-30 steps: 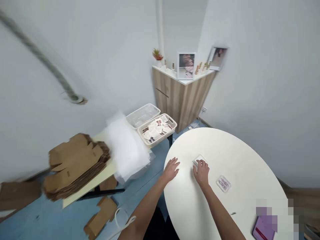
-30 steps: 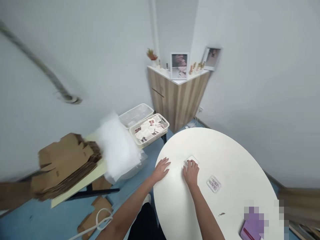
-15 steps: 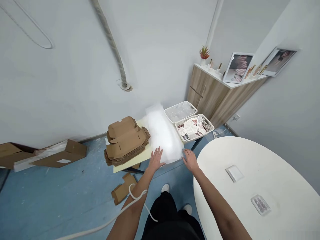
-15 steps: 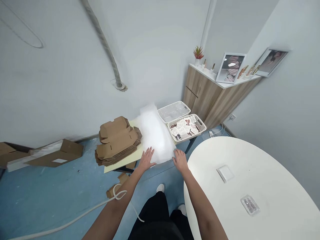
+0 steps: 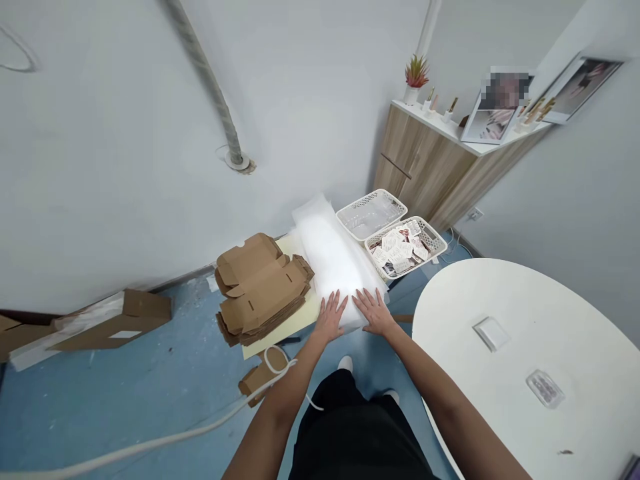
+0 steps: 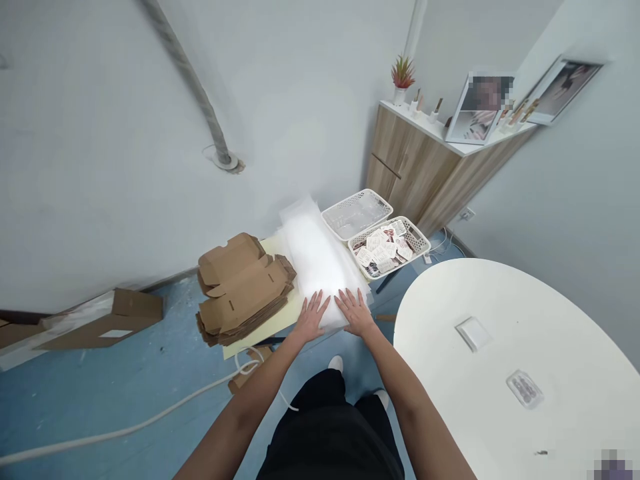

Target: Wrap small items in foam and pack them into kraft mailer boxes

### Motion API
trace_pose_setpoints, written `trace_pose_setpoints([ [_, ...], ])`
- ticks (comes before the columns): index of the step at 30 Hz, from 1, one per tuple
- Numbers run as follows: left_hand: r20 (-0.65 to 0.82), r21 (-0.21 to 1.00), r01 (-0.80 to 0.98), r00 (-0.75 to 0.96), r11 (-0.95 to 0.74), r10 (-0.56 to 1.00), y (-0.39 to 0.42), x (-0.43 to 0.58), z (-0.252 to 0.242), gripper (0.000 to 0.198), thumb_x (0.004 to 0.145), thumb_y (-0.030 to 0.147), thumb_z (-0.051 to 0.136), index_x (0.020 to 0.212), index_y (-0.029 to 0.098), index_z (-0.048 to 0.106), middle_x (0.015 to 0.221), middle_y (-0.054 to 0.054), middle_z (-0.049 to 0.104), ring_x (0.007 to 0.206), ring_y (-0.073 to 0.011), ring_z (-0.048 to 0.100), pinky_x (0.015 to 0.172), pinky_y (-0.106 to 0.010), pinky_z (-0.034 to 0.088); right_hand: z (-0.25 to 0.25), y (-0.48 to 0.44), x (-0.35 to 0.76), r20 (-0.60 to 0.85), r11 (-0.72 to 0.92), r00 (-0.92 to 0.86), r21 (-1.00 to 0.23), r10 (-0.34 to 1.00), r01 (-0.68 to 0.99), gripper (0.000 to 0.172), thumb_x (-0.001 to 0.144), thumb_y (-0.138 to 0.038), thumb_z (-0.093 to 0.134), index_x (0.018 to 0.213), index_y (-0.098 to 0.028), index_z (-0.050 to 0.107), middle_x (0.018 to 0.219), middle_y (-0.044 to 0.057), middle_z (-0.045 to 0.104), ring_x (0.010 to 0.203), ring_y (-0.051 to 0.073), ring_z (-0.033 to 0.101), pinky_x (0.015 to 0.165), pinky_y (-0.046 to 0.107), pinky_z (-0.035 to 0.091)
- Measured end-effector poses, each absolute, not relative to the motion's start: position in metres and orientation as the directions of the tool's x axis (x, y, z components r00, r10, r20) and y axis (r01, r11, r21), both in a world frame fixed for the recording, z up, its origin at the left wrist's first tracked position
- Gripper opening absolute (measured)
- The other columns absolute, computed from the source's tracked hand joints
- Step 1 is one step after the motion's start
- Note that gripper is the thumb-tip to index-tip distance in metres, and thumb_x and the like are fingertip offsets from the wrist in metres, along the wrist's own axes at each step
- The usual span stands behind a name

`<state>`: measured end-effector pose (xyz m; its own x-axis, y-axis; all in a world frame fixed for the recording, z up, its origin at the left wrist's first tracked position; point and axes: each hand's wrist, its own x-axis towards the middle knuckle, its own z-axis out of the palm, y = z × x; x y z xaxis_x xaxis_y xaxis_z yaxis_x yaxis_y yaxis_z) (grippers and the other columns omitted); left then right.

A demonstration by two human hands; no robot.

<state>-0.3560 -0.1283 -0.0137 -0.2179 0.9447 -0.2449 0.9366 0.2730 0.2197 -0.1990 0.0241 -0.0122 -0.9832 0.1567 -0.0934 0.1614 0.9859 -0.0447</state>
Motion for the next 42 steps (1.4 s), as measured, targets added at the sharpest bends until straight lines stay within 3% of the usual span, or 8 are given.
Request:
trace_pose_setpoints([
  [3, -0.339, 0.259, 0.929, -0.169, 0.265, 0.926, -0.126, -0.366, -0.009, 0.101, 0.077, 0.043, 0.062, 0.155, 0.024, 0.001, 0.162, -0.012, -0.006, 0.148, -0.0322, -0.008, 0.117, -0.057, 0.001, -0.007, 0.019, -0.199, -0.090, 0.989, -0.986, -0.029, 0.140, 0.143, 0.102, 0.073, -0.042, 0.072, 0.155, -0.019, 0.016, 0.161, 0.014, 0.015, 0.147, 0.038, 0.008, 0.115, 0.066, -0.003],
  [11, -0.600, 0.280, 0.936, -0.003, 0.214, 0.800, -0.105, -0.394, 0.016, 0.136, 0.050, 0.050, 0.085, 0.155, 0.024, 0.002, 0.159, -0.018, -0.014, 0.146, -0.0388, -0.012, 0.112, -0.067, -0.002, 0.017, 0.014, -0.210, -0.132, 0.940, -0.968, -0.243, 0.212, 0.239, 0.037, 0.097, -0.029, 0.042, 0.129, -0.024, 0.060, 0.148, 0.009, 0.046, 0.139, 0.030, 0.036, 0.115, 0.064, 0.008],
  [16, -0.260, 0.427, 0.887, -0.066, 0.177, 0.963, -0.097, -0.398, 0.045, 0.074, 0.078, 0.019, 0.061, 0.147, 0.027, 0.036, 0.159, -0.007, 0.026, 0.147, -0.0243, 0.020, 0.119, -0.054, 0.012, 0.059, 0.033, -0.214, -0.032, 0.835, -0.921, -0.411, 0.387, 0.365, 0.036, 0.100, -0.028, 0.035, 0.116, -0.027, 0.068, 0.126, 0.005, 0.066, 0.132, 0.025, 0.047, 0.115, 0.064, 0.007],
  [19, -0.083, 0.540, 0.835, -0.072, 0.106, 0.994, -0.083, -0.382, 0.063, 0.071, 0.075, 0.004, 0.044, 0.143, 0.027, 0.044, 0.147, -0.002, 0.048, 0.137, -0.0178, 0.042, 0.119, -0.047, 0.024, 0.084, 0.053, -0.188, 0.003, 0.804, -0.894, -0.438, 0.448, 0.402, 0.033, 0.099, -0.031, 0.040, 0.115, -0.031, 0.069, 0.127, 0.004, 0.066, 0.134, 0.027, 0.044, 0.112, 0.068, 0.007],
  [23, 0.034, 0.596, 0.803, -0.003, -0.018, 0.999, -0.058, -0.321, 0.080, 0.065, 0.079, 0.007, 0.041, 0.140, 0.026, 0.049, 0.141, 0.002, 0.055, 0.129, -0.0171, 0.051, 0.117, -0.040, 0.033, 0.100, 0.073, -0.112, -0.034, 0.723, -0.808, -0.427, 0.588, 0.544, 0.032, 0.097, -0.028, 0.043, 0.117, -0.036, 0.067, 0.139, 0.001, 0.057, 0.140, 0.031, 0.034, 0.107, 0.074, 0.014],
  [31, 0.138, 0.364, 0.921, 0.098, -0.143, 0.986, -0.037, -0.180, 0.078, 0.052, 0.088, 0.011, 0.038, 0.138, 0.021, 0.050, 0.150, -0.007, 0.043, 0.144, -0.0243, 0.029, 0.120, -0.053, 0.015, 0.104, 0.058, 0.051, 0.207, 0.598, -0.566, -0.389, 0.798, 0.701, 0.040, 0.095, -0.015, 0.034, 0.116, -0.026, 0.067, 0.145, 0.001, 0.050, 0.142, 0.025, 0.029, 0.105, 0.052, 0.043],
  [36, 0.142, 0.336, 0.927, 0.124, -0.165, 0.982, -0.024, -0.101, 0.055, 0.055, 0.091, 0.015, 0.034, 0.146, 0.022, 0.039, 0.158, -0.008, 0.029, 0.148, -0.0250, 0.016, 0.119, -0.054, 0.017, 0.090, 0.039, 0.160, 0.286, 0.571, -0.503, -0.266, 0.816, 0.776, 0.045, 0.091, -0.008, 0.034, 0.124, -0.023, 0.060, 0.151, 0.003, 0.042, 0.146, 0.024, 0.021, 0.109, 0.055, 0.038],
  [42, -0.054, 0.340, 0.904, 0.295, -0.261, 0.954, -0.009, -0.006, 0.016, 0.063, 0.085, 0.015, 0.041, 0.147, 0.024, 0.037, 0.161, -0.008, 0.019, 0.149, -0.0296, 0.010, 0.117, -0.061, 0.013, 0.043, -0.010, 0.290, 0.258, 0.304, -0.259, -0.152, 0.931, 0.941, 0.042, 0.089, -0.007, 0.039, 0.121, -0.020, 0.063, 0.150, 0.009, 0.043, 0.146, 0.030, 0.020, 0.110, 0.059, 0.032],
])
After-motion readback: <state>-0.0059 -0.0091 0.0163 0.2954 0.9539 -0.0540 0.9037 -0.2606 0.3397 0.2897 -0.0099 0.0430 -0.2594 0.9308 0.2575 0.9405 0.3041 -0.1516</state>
